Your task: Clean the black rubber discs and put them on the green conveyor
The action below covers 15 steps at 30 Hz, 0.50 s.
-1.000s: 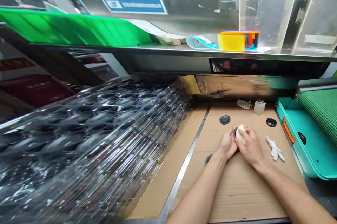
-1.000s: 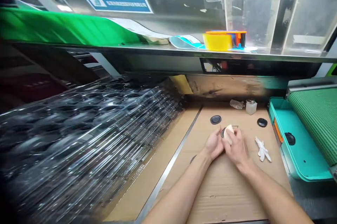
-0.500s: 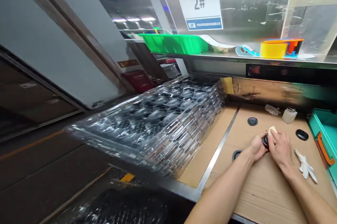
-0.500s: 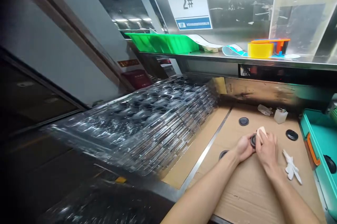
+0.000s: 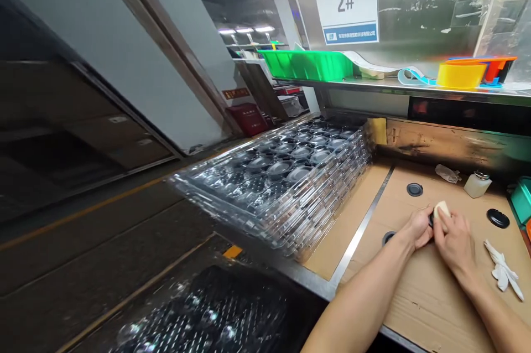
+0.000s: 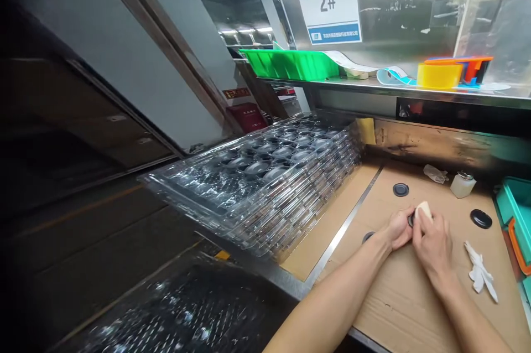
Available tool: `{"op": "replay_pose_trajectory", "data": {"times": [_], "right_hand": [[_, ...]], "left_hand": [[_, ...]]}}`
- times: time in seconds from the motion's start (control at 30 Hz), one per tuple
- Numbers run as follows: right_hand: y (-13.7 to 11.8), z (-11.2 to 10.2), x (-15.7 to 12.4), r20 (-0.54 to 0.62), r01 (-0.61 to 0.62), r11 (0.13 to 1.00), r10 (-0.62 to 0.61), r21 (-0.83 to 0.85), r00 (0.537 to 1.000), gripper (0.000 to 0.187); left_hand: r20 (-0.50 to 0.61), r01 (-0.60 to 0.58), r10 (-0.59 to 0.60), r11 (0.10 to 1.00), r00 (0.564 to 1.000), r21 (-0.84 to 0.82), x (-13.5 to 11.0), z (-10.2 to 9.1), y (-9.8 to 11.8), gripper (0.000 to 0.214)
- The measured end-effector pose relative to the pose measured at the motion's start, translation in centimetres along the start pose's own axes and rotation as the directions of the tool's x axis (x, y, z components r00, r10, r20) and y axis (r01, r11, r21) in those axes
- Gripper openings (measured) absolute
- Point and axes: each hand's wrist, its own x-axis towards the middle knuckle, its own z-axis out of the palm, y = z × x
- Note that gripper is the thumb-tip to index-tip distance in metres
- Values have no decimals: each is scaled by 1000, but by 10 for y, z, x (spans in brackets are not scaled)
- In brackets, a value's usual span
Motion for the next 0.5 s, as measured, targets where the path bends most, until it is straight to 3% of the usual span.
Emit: {"op": "replay_pose_trajectory", "data": {"times": [0.07,0.2,0.3,0.43,0.5], "right_hand": [[1,-1,3,-15,-30,999,29,-25,999,40],[-5,-5,0,64,63,998,-64,18,996,40],[-9,-7,-2,22,-31,999,31,-31,999,39],[-7,-7,0,88,39,999,-40,20,995,40],[3,-5,5,62,-30,1000,30,2,998,39]], "left_hand": [[-23,-21,22,999,999,33,-1,1,1,29],[-38,36,-35,998,999,42,-5,3,5,38],[-77,15,-13,1000,997,23,-7,4,8,36],[-69,52,-51,998,996,25,-8,3,9,36],[-55,48,-45,998,997,49,-9,3,10,37]]}}
